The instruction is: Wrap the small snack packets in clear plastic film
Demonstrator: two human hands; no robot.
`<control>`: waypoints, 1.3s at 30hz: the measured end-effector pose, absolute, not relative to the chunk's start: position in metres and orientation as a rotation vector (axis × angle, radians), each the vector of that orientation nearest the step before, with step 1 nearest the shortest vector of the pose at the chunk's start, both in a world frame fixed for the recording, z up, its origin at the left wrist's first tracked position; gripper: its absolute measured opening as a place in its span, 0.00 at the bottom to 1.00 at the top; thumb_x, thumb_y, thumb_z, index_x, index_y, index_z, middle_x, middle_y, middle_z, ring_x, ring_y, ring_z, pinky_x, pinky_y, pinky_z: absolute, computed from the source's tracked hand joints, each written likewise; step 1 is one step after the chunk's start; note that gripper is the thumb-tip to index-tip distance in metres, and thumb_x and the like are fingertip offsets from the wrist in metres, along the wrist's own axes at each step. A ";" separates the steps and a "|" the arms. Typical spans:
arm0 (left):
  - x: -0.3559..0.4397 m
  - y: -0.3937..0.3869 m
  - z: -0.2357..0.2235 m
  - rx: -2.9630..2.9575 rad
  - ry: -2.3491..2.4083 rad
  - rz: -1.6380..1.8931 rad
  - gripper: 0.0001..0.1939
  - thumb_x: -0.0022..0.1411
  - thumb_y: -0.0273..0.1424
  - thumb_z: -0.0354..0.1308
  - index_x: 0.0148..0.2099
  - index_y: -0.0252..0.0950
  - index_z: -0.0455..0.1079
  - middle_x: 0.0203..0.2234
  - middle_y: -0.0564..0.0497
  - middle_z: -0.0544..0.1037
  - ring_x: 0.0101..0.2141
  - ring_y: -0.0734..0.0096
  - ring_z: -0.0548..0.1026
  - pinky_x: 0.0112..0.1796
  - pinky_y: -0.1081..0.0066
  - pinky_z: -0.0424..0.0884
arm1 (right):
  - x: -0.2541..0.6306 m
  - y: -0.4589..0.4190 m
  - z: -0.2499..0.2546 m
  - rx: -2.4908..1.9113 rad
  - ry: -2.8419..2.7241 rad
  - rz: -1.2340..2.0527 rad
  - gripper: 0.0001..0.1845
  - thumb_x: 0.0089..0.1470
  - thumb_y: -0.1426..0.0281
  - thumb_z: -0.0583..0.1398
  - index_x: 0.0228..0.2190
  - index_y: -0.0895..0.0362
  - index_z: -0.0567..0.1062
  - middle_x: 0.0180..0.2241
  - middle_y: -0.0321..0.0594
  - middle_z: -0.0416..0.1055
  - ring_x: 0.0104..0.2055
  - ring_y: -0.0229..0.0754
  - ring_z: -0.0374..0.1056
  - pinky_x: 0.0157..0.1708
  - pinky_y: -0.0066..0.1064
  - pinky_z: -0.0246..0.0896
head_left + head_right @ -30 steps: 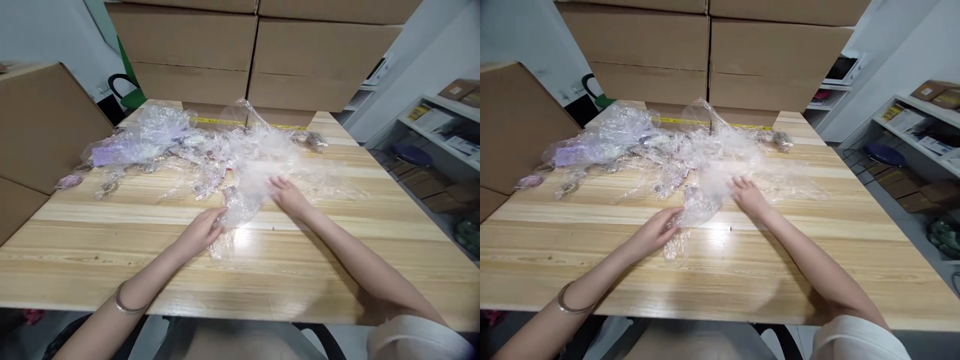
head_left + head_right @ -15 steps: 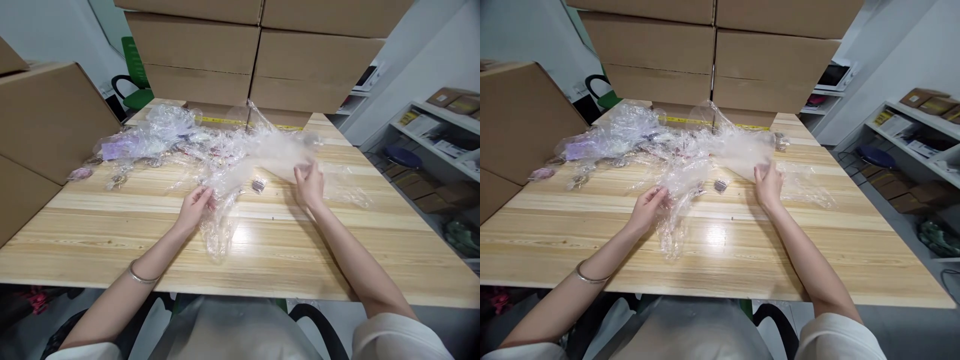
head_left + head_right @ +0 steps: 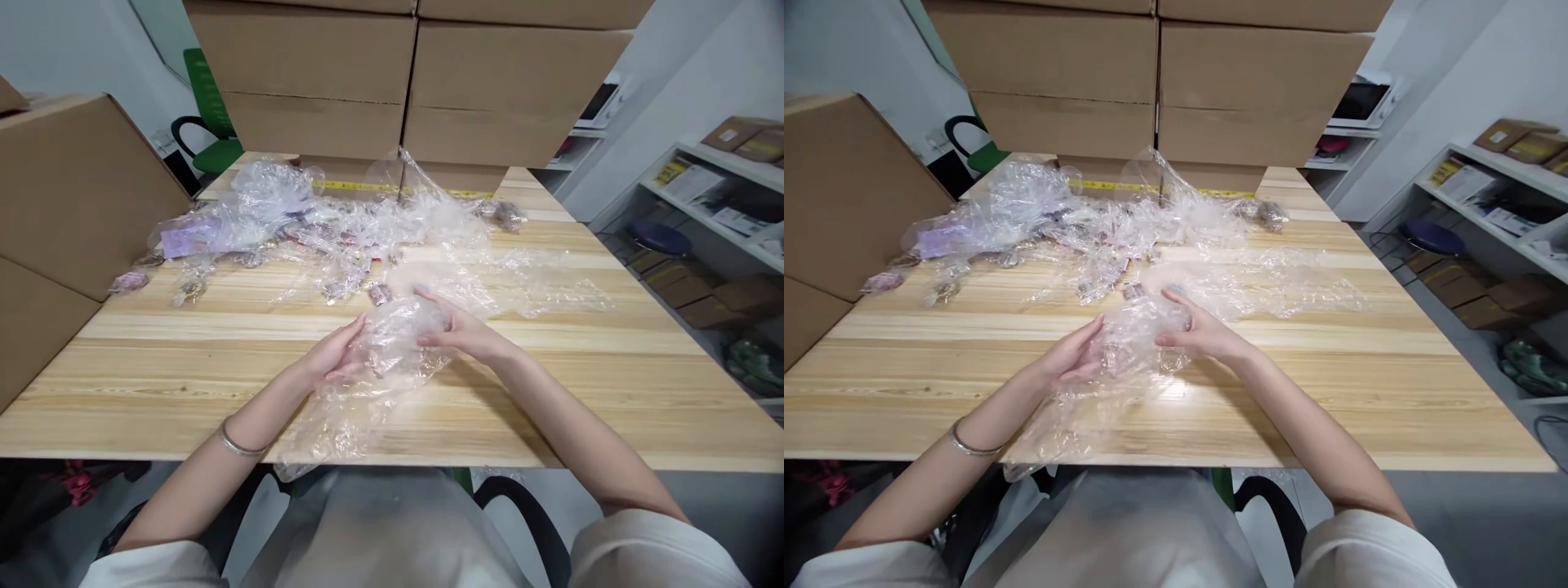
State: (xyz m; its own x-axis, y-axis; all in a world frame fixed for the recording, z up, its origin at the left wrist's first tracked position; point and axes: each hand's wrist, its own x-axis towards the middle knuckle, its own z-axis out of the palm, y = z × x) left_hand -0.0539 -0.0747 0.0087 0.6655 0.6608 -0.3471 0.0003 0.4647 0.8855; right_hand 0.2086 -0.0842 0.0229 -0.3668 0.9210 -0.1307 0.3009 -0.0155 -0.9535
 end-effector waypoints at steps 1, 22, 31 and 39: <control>-0.057 -0.075 0.013 1.037 0.721 0.407 0.34 0.62 0.60 0.48 0.42 0.35 0.78 0.19 0.49 0.78 0.08 0.83 0.54 0.15 0.73 0.56 | 0.214 -0.087 0.027 -1.313 -1.766 1.426 0.47 0.42 0.55 0.70 0.62 0.52 0.65 0.53 0.46 0.73 0.49 0.51 0.72 0.50 0.44 0.67; -0.076 -0.088 0.021 0.972 0.840 0.729 0.16 0.47 0.38 0.72 0.37 0.36 0.78 0.39 0.44 0.82 0.40 0.56 0.80 0.41 0.57 0.75 | 0.240 -0.172 0.040 -1.586 -1.761 1.025 0.24 0.59 0.46 0.53 0.38 0.51 0.76 0.41 0.45 0.76 0.44 0.52 0.72 0.44 0.45 0.68; -0.040 -0.129 0.017 0.982 0.519 0.521 0.32 0.49 0.47 0.70 0.54 0.39 0.73 0.48 0.40 0.79 0.45 0.52 0.79 0.41 0.61 0.74 | 0.191 -0.141 0.022 -1.213 -1.345 1.318 0.32 0.46 0.52 0.67 0.51 0.49 0.70 0.36 0.41 0.76 0.40 0.51 0.74 0.40 0.44 0.73; -0.015 -0.129 0.018 0.911 0.528 0.506 0.27 0.59 0.56 0.57 0.42 0.36 0.75 0.34 0.44 0.80 0.36 0.59 0.77 0.40 0.61 0.71 | 0.192 -0.156 0.048 -1.177 -1.777 1.306 0.30 0.57 0.52 0.61 0.58 0.48 0.68 0.38 0.38 0.76 0.44 0.48 0.74 0.47 0.44 0.70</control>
State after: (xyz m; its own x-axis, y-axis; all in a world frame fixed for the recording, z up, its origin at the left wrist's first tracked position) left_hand -0.0148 -0.1290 0.0176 0.7615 0.6130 -0.2104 -0.1843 0.5161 0.8365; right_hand 0.1917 -0.1558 0.0483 -0.4019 0.9155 -0.0178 0.2904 0.1090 -0.9507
